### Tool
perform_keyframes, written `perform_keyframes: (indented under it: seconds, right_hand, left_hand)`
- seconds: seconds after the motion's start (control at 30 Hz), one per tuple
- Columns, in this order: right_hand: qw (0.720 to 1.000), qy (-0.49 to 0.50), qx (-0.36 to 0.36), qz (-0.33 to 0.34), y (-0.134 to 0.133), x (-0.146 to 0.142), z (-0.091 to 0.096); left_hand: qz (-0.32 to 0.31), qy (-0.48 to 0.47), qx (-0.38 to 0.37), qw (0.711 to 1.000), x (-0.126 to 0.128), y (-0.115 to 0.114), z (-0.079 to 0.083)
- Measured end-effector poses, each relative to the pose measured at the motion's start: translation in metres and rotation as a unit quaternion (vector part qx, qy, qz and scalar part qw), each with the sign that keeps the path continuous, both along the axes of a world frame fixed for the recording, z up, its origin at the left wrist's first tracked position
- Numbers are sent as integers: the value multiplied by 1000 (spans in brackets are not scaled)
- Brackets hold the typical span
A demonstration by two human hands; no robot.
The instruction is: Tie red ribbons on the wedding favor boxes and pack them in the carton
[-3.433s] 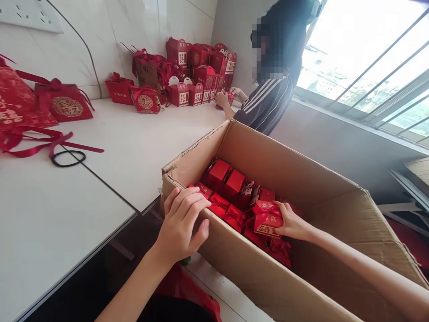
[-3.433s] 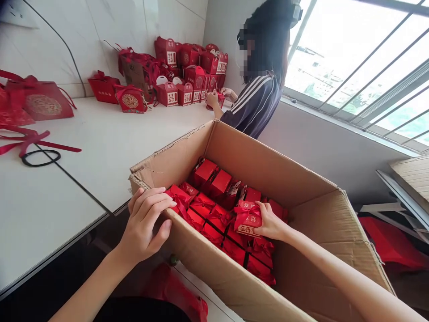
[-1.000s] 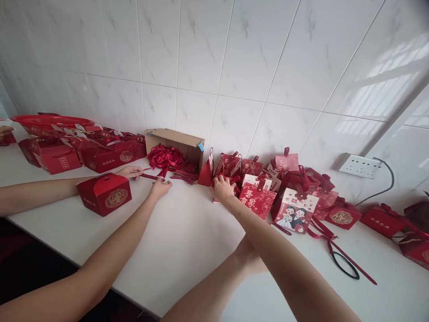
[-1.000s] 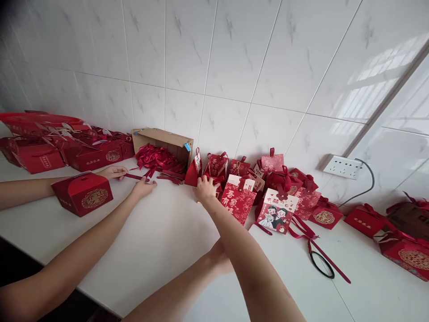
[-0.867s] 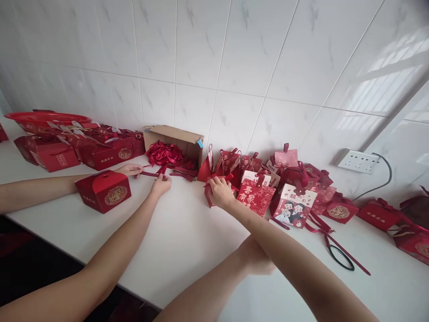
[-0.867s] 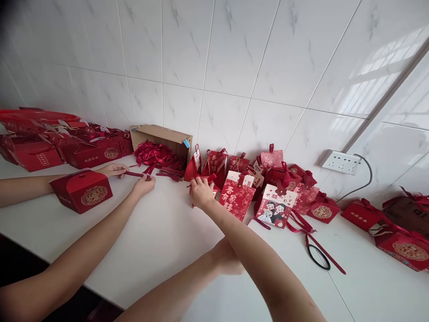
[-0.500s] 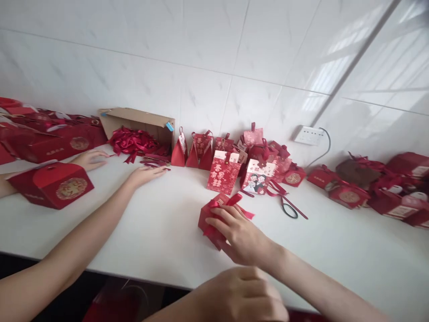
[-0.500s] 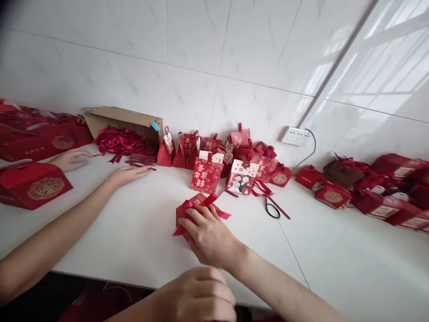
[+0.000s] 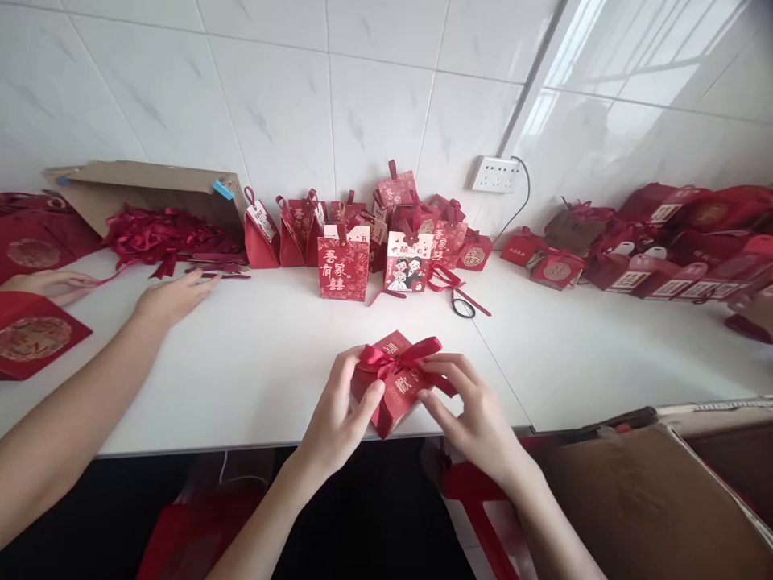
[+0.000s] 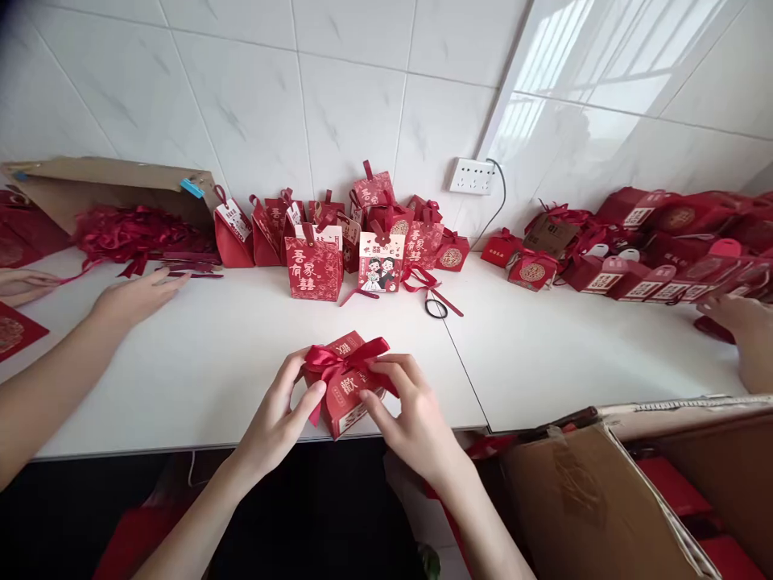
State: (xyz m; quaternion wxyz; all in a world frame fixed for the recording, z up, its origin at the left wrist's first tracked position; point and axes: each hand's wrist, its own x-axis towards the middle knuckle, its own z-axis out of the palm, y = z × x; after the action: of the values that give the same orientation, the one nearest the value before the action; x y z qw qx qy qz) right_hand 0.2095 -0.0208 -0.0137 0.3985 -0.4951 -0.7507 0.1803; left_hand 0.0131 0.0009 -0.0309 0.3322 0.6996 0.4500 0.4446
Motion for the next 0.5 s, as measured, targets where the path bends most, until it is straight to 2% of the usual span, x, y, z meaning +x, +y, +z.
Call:
perform_keyframes:
  seconds: [0.1,0.17,0.23,0.37,0.5]
  right_hand:
    - [1000,-4,11,-7,-10,-8,-4]
    - [1000,-14,22,-10,-16,-11,-5]
    - [999,-25,36,-14,-18,-13,-6]
    - [997,-41,61,-24,-20,-16,-11]
    - [991,-78,98,-40,-22,-18,-14]
  left_hand:
    - [64,33,54,996,1,1,-1]
    - [121,69,103,985,-3,0,-1]
    - [150,107,132,974,-9,-3,0]
    - [150,149,140,967,-16,-14,12]
    - [123,118,93,981,-9,-19,26]
